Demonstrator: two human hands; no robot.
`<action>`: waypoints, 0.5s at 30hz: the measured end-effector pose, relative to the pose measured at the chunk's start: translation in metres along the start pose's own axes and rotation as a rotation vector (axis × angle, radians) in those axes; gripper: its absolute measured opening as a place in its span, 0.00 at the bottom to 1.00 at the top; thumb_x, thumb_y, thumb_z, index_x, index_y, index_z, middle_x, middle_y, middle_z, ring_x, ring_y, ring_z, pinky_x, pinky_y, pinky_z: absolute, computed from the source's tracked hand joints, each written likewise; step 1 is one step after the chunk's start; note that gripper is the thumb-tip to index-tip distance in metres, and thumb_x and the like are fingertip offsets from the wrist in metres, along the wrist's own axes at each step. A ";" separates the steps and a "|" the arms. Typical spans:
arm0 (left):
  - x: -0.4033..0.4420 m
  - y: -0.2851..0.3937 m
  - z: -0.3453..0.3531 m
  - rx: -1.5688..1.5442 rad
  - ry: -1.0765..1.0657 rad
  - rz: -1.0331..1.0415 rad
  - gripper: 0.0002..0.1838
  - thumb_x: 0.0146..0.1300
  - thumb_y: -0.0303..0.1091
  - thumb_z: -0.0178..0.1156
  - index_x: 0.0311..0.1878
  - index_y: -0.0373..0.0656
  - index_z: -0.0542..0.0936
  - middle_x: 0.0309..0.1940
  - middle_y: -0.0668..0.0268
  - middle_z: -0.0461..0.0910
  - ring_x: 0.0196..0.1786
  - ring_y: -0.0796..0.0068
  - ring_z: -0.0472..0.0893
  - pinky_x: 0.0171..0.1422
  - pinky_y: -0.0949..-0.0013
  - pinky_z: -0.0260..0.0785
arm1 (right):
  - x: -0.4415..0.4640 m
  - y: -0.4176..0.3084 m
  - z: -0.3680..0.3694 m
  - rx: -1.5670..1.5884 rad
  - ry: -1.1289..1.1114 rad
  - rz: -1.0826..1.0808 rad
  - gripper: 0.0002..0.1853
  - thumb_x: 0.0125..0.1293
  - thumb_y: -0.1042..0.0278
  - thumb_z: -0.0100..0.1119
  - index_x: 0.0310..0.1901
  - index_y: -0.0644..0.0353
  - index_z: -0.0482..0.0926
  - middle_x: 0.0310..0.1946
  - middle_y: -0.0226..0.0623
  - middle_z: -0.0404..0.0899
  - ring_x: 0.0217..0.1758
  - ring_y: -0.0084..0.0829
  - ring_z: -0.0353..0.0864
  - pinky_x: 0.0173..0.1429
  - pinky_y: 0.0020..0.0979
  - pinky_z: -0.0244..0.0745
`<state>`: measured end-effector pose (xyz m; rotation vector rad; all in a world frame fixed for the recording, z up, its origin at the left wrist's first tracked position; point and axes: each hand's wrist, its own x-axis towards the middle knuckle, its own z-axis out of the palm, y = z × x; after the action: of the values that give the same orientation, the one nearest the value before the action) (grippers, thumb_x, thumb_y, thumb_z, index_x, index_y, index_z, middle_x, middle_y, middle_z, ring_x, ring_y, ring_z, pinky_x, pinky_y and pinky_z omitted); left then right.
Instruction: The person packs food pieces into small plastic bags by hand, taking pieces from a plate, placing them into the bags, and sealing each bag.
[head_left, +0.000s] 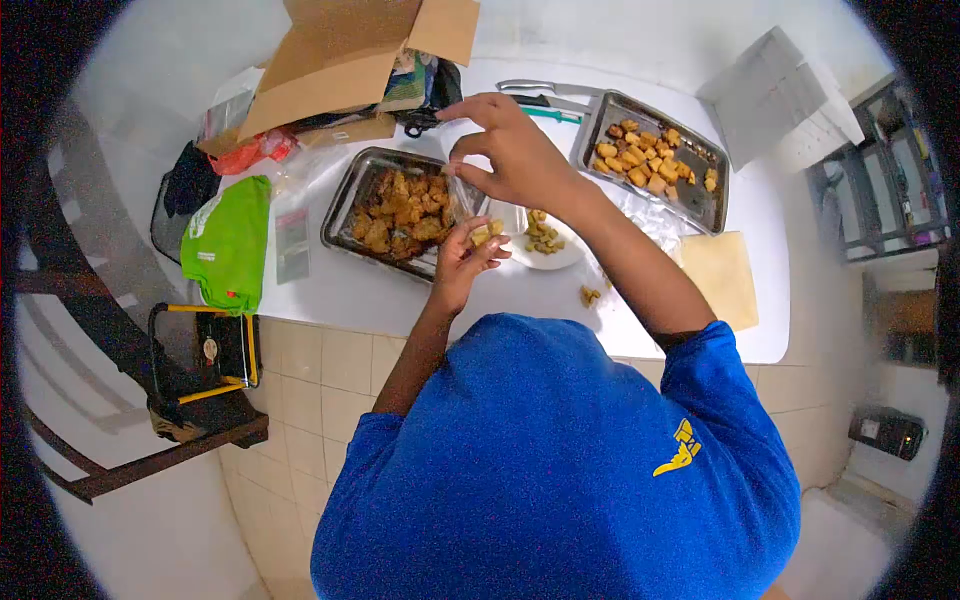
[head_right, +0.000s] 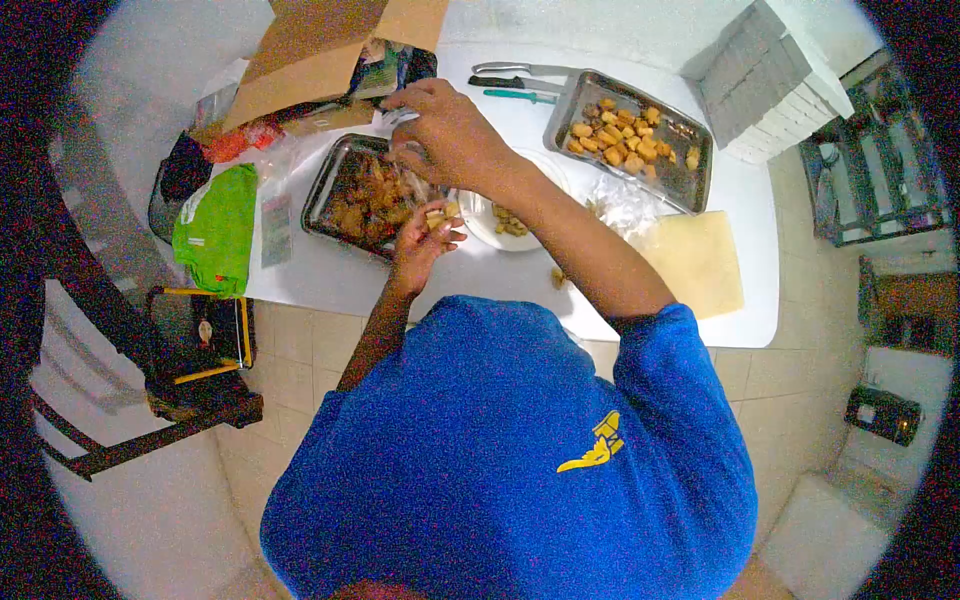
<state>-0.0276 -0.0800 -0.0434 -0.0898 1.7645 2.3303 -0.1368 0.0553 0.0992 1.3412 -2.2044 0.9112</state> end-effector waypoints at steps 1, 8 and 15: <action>0.000 -0.001 -0.001 0.003 -0.003 0.004 0.21 0.63 0.32 0.56 0.58 0.42 0.65 0.44 0.57 0.78 0.42 0.70 0.80 0.45 0.70 0.71 | 0.000 0.004 0.000 0.027 0.026 0.000 0.07 0.48 0.66 0.65 0.31 0.55 0.82 0.53 0.36 0.73 0.58 0.41 0.67 0.62 0.39 0.61; -0.012 -0.011 -0.002 -0.067 0.120 0.116 0.16 0.61 0.29 0.57 0.52 0.42 0.70 0.40 0.62 0.77 0.41 0.72 0.79 0.47 0.67 0.73 | -0.029 0.088 0.003 0.218 0.350 0.558 0.13 0.55 0.57 0.62 0.35 0.57 0.82 0.37 0.39 0.81 0.41 0.34 0.79 0.48 0.34 0.73; -0.038 -0.032 0.001 -0.148 0.304 0.163 0.18 0.57 0.26 0.61 0.51 0.42 0.70 0.41 0.64 0.75 0.43 0.73 0.77 0.51 0.64 0.74 | -0.175 0.196 0.132 -0.056 -0.345 0.737 0.15 0.51 0.61 0.63 0.41 0.55 0.81 0.37 0.41 0.81 0.42 0.38 0.80 0.47 0.33 0.75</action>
<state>0.0159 -0.0764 -0.0664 -0.3539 1.7854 2.6834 -0.2315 0.1352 -0.1678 0.6737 -3.0514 0.8758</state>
